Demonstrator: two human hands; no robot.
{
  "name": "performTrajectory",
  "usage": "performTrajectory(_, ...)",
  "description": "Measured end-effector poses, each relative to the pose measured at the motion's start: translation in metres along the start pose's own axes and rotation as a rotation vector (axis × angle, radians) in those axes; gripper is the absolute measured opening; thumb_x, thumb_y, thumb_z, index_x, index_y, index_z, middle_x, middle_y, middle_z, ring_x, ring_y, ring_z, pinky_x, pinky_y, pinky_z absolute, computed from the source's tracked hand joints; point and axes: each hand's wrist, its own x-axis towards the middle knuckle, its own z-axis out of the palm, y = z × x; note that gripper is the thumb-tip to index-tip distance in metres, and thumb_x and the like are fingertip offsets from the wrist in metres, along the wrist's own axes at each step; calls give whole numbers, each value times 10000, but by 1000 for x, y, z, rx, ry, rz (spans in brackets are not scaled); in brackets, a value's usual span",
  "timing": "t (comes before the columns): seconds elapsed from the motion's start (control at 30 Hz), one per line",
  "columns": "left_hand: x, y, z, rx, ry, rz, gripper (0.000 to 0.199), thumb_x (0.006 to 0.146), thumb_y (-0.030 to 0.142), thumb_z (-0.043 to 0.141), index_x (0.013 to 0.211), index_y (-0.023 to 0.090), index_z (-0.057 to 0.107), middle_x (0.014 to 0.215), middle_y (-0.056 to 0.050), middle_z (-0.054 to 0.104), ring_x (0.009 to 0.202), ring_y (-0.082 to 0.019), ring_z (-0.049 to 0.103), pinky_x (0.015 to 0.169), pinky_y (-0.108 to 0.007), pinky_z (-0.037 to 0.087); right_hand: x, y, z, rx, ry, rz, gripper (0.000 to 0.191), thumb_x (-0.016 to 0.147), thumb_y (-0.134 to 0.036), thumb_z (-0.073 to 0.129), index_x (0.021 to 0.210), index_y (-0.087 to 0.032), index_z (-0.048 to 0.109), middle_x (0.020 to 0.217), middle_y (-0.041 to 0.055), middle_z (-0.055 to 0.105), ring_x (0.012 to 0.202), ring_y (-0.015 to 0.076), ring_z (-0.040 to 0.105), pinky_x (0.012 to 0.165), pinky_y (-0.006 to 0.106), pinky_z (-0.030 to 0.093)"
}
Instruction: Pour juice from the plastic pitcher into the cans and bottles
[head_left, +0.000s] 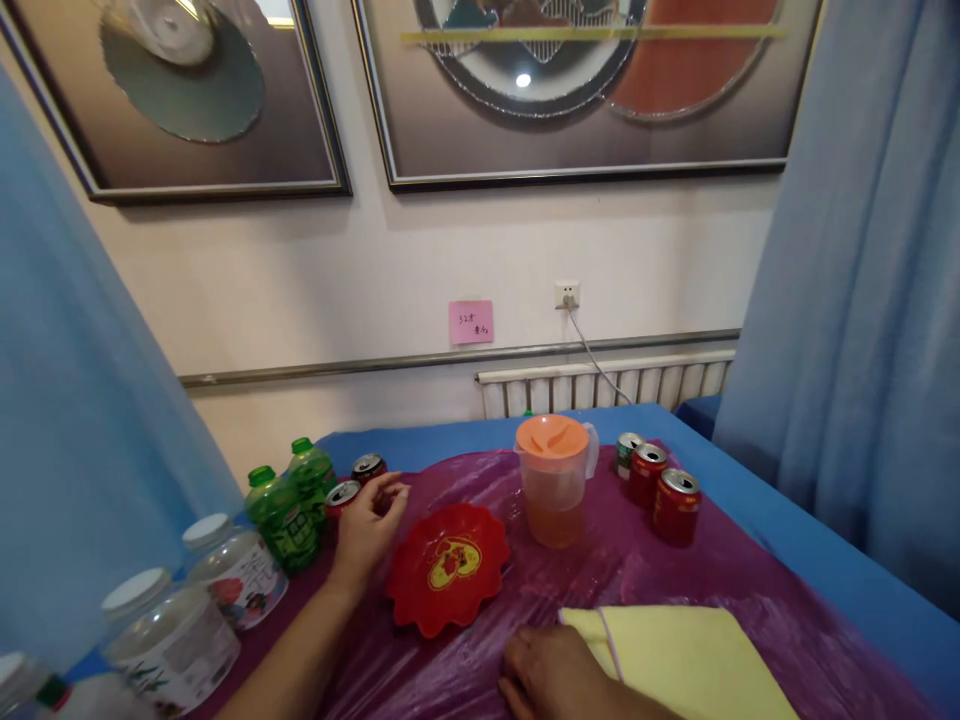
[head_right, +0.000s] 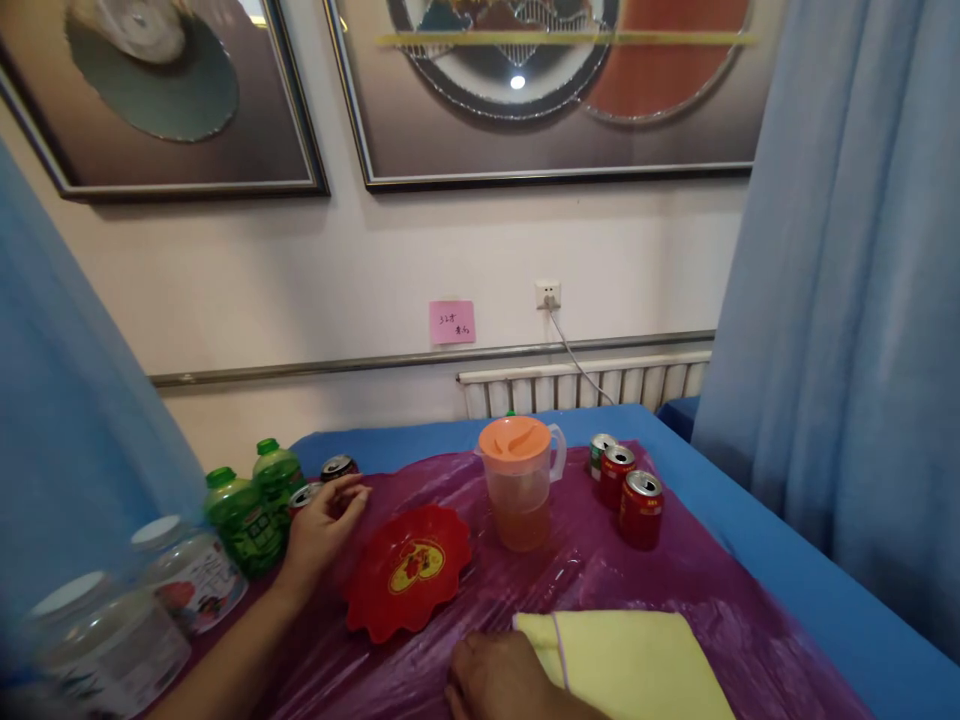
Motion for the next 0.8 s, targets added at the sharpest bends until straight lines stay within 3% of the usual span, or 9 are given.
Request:
performTrajectory(0.47, -17, -27, 12, 7, -162, 12, 340, 812, 402, 590, 1042, 164, 667, 866, -55, 772, 823, -208, 747, 794, -331, 601, -13, -1, 6, -21, -31, 2, 47, 825, -178, 600, 847, -219, 607, 812, 15, 731, 703, 165, 706, 583, 219, 411)
performTrajectory(0.63, -20, -33, -8, 86, -169, 39, 328, 835, 382, 561, 1060, 167, 663, 897, -62, 772, 811, -204, 746, 770, -323, 603, -17, 1, 14, -55, 111, -66, 77, 799, -163, 599, 781, -227, 562, 710, -8, 705, 579, 150, 679, 521, 241, 365)
performTrajectory(0.8, -9, -37, -33, 282, -44, 77, 383, 811, 321, 583, 1168, 186, 620, 1181, -114, 705, 1063, -277, 678, 972, -455, 531, -19, 0, -3, -49, 360, -138, 180, 881, -162, 510, 716, -229, 481, 596, -27, 616, 483, 109, 605, 509, 242, 339)
